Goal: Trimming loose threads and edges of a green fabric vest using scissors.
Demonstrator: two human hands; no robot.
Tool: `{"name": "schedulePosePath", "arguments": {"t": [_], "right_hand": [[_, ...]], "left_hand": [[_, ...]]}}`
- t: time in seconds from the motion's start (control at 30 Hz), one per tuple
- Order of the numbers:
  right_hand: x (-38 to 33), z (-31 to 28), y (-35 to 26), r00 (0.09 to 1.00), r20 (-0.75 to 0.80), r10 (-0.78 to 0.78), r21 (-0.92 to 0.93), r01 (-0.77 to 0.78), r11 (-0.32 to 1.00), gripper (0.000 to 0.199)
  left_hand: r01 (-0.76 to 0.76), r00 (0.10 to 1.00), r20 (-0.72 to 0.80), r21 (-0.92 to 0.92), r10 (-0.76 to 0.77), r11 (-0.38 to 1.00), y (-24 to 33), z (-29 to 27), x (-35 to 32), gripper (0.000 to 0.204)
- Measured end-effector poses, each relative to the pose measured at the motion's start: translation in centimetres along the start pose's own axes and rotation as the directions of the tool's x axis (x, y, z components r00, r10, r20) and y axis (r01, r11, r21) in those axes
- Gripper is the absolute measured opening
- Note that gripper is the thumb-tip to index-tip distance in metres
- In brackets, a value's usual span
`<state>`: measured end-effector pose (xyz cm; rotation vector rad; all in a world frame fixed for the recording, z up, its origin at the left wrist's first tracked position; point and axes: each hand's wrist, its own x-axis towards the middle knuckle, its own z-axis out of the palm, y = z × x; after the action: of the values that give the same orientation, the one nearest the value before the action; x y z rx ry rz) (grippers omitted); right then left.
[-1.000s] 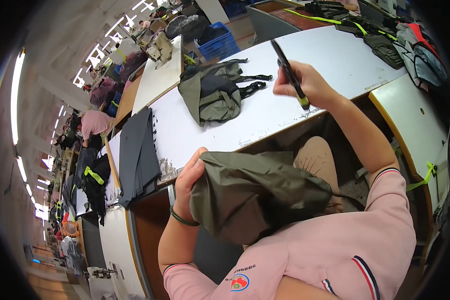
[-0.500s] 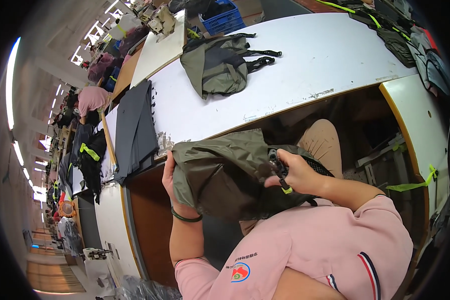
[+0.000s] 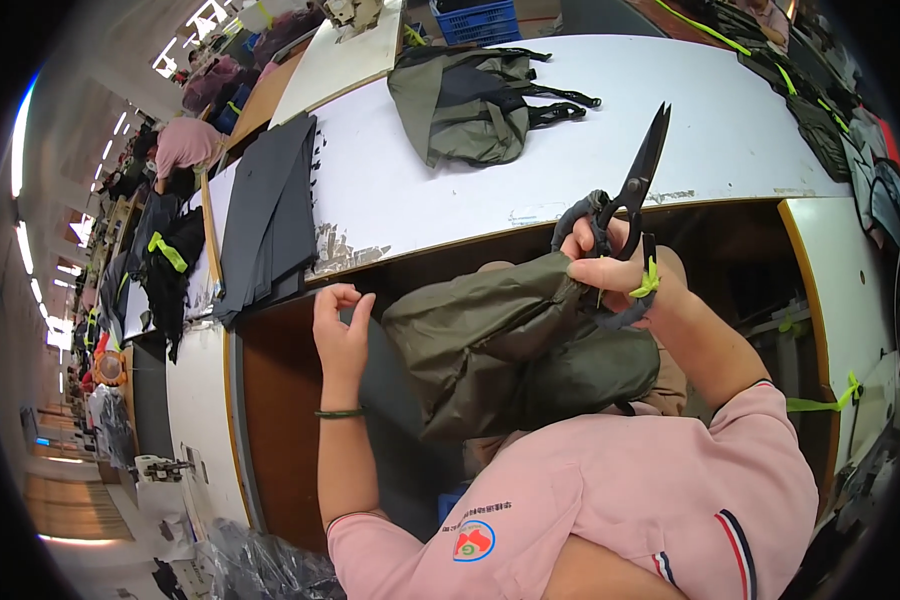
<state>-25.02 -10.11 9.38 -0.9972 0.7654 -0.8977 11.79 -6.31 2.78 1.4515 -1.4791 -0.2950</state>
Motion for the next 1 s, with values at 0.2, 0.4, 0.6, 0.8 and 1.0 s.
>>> {"name": "schedulePosePath", "arguments": {"t": [0.2, 0.4, 0.6, 0.8, 1.0], "right_hand": [[1.6, -0.6, 3.2, 0.999, -0.001, 0.05, 0.207, -0.048, 0.977, 0.027], [1.4, -1.2, 3.8, 0.989, -0.087, 0.12, 0.188, -0.102, 0.977, 0.026], [0.7, -2.6, 4.1, 0.993, -0.077, 0.088, 0.044, -0.085, 0.995, 0.023], [1.0, -4.1, 2.4, 0.983, -0.142, -0.115, -0.326, 0.063, 0.943, 0.021], [1.0, -2.0, -1.8, 0.964, 0.242, -0.11, -0.655, 0.246, 0.714, 0.029]], "left_hand": [[-0.54, 0.824, 0.225, 0.028, 0.521, 0.841, 12.4, 4.2, -3.8, 0.016], [-0.335, 0.858, 0.373, -0.116, 0.353, 0.935, 11.0, 7.3, -4.5, 0.011], [0.69, 0.646, 0.739, -0.456, -0.192, 0.562, 8.7, 6.5, -4.1, 0.009], [0.805, 0.535, 0.829, -0.441, -0.165, 0.397, 7.7, 6.9, -4.3, 0.008], [0.825, 0.442, 0.883, -0.331, -0.158, 0.459, 9.5, 7.7, -3.6, 0.01]]}}
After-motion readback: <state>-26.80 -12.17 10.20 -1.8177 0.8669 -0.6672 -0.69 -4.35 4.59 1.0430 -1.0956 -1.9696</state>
